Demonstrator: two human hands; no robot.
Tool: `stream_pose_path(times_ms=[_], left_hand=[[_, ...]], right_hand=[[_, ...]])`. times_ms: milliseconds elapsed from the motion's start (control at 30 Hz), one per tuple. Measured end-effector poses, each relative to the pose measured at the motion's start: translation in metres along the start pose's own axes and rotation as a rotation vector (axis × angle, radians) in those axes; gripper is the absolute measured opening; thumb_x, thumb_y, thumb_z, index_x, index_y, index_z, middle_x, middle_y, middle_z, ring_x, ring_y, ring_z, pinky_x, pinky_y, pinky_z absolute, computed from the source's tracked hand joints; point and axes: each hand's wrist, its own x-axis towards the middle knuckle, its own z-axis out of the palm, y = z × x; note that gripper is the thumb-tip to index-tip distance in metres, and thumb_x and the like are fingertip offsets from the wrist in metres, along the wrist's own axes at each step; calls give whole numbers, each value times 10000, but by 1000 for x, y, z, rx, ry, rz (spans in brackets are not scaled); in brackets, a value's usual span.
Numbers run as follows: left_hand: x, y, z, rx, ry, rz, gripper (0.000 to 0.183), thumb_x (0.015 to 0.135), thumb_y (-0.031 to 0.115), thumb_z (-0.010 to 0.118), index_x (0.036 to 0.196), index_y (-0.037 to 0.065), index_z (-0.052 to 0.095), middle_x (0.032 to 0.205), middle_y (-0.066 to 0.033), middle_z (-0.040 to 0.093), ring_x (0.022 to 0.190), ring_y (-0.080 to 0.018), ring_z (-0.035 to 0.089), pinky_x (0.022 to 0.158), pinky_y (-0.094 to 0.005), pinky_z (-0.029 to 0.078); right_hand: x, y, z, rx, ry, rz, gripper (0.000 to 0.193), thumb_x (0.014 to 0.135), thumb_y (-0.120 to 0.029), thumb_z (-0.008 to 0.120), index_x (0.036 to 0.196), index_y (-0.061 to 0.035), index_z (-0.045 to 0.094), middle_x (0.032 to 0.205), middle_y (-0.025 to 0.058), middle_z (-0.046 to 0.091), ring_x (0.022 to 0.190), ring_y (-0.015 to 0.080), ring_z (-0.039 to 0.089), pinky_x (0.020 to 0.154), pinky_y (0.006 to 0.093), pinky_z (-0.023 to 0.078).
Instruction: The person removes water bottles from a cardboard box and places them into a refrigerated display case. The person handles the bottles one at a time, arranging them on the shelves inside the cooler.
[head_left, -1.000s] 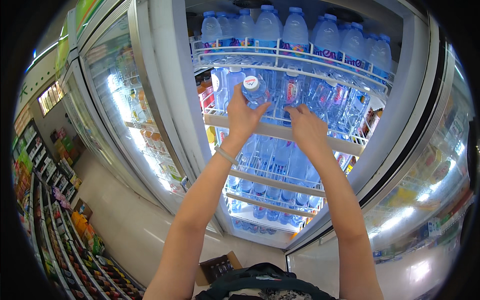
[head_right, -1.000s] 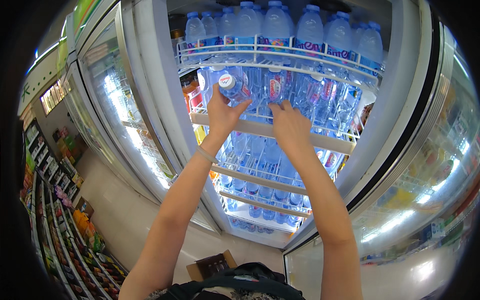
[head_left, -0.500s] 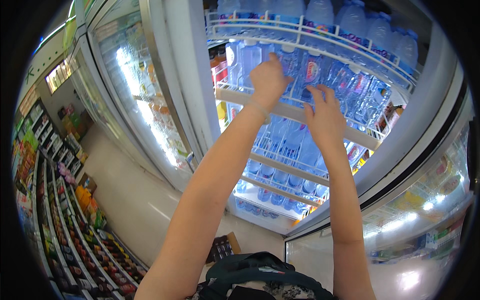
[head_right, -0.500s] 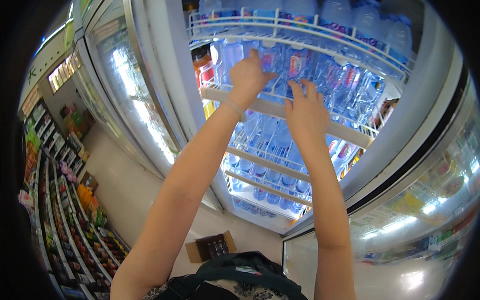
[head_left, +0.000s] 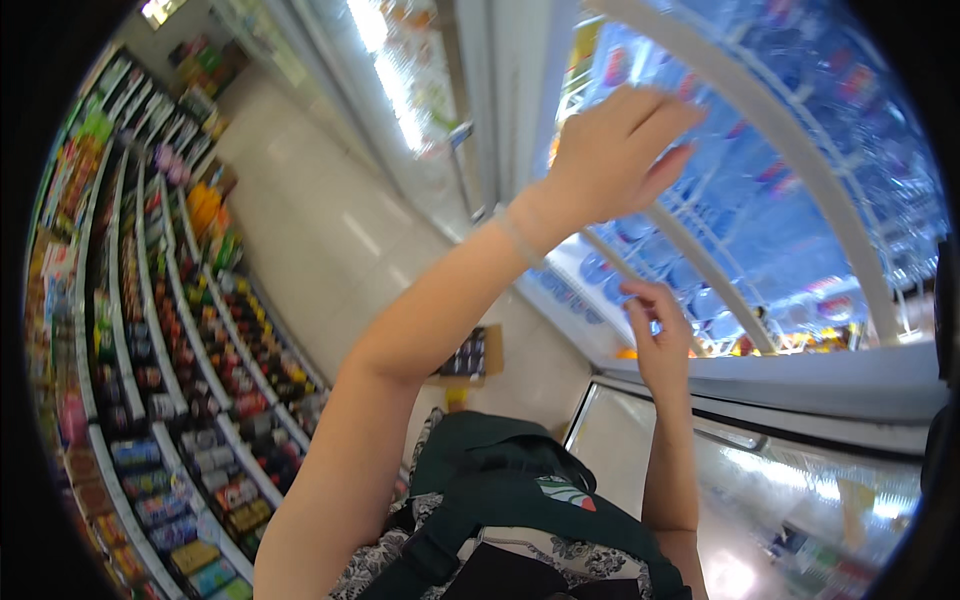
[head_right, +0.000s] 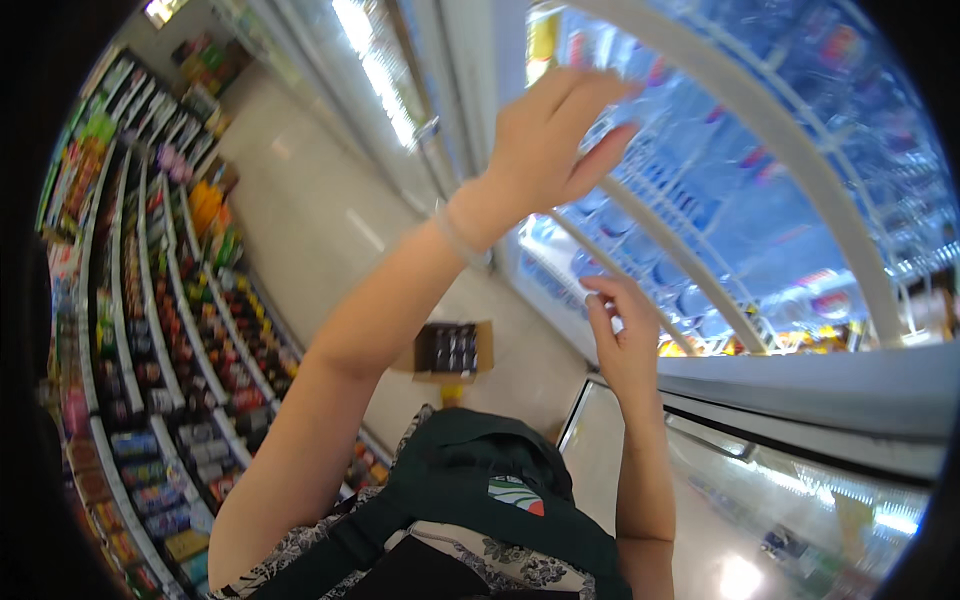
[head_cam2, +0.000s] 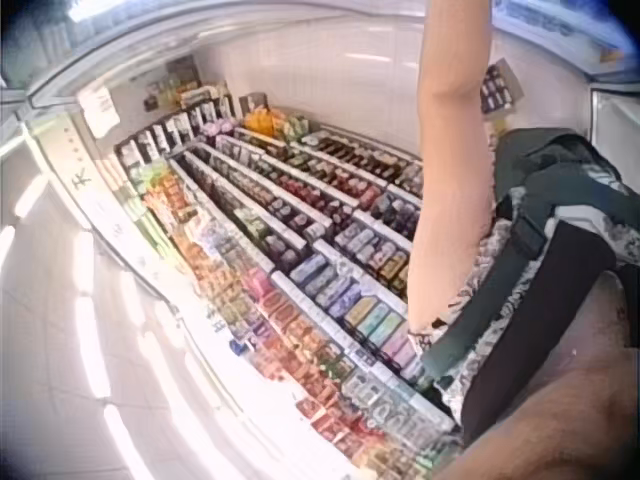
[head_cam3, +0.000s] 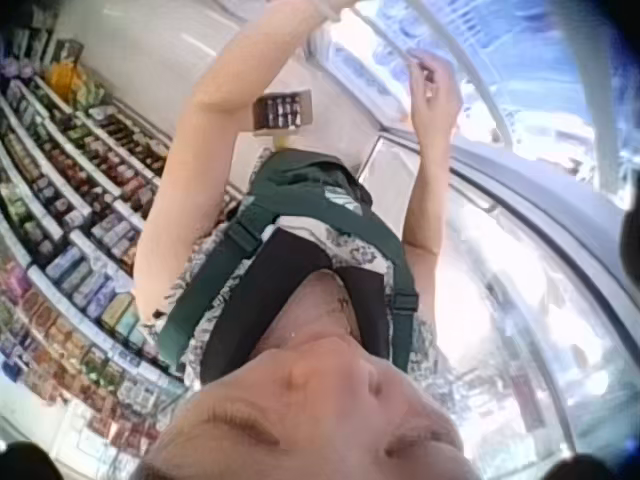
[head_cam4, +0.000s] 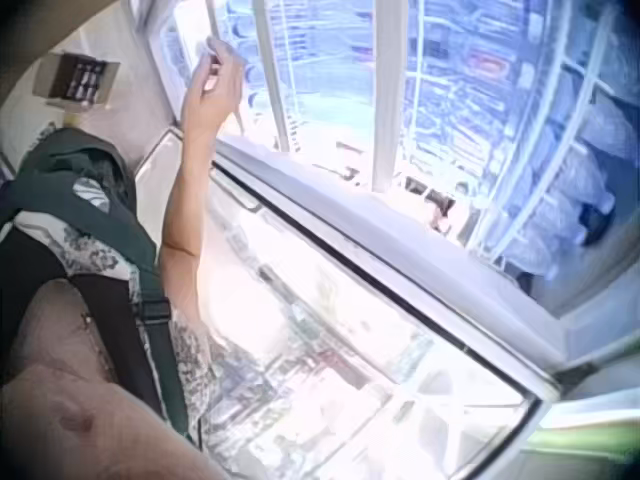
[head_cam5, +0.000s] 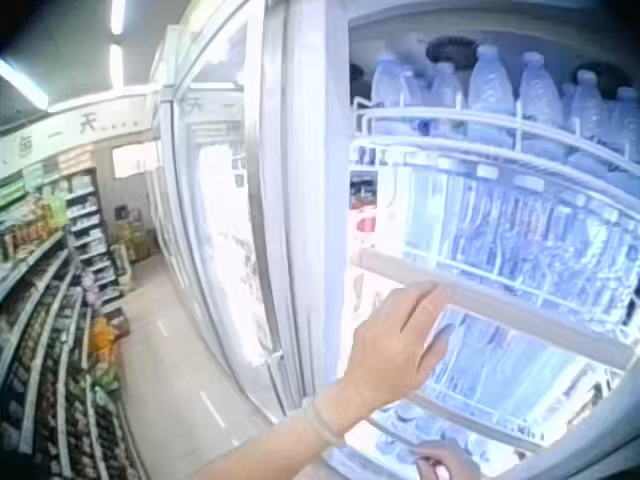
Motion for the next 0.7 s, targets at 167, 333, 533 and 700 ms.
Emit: stream_pose_path(times_ms=[167, 333, 533, 700], left_hand=[[-329, 7, -113, 103, -494, -1118, 166, 903, 70, 685, 1068, 59, 676, 906, -134, 697, 798, -293, 690, 711, -357, 551], [-588, 75, -191, 97, -652, -1686, 128, 910, 58, 647, 1033, 32, 672, 889, -136, 717, 799, -232, 711, 745, -330, 566], [-762, 52, -176, 224, -644, -1903, 146, 894, 106, 625, 1013, 72, 701, 951, -172, 728, 903, -361, 705, 800, -446, 559], [-916, -1, -151, 371, -642, -2060, 201, 890, 182, 616, 1039, 96, 719, 1019, -186, 718, 990, -389, 678, 864, -467, 545]], right_hand=[[-96, 162, 128, 29, -584, 441, 217, 951, -124, 612, 1142, -54, 689, 1047, 99, 719, 907, 197, 707, 812, 328, 543], [-155, 252, 273, 45, -911, 452, 252, 956, -152, 603, 1170, -50, 690, 1117, 145, 710, 1024, 273, 689, 900, 362, 535], [-203, 409, 473, 51, -692, 872, 367, 944, -196, 637, 1257, -5, 640, 1233, 185, 677, 1158, 298, 643, 1014, 373, 480], [-244, 532, 578, -69, -517, 1255, 584, 951, -221, 624, 1475, -36, 446, 1496, 191, 485, 1379, 328, 458, 1099, 393, 381]])
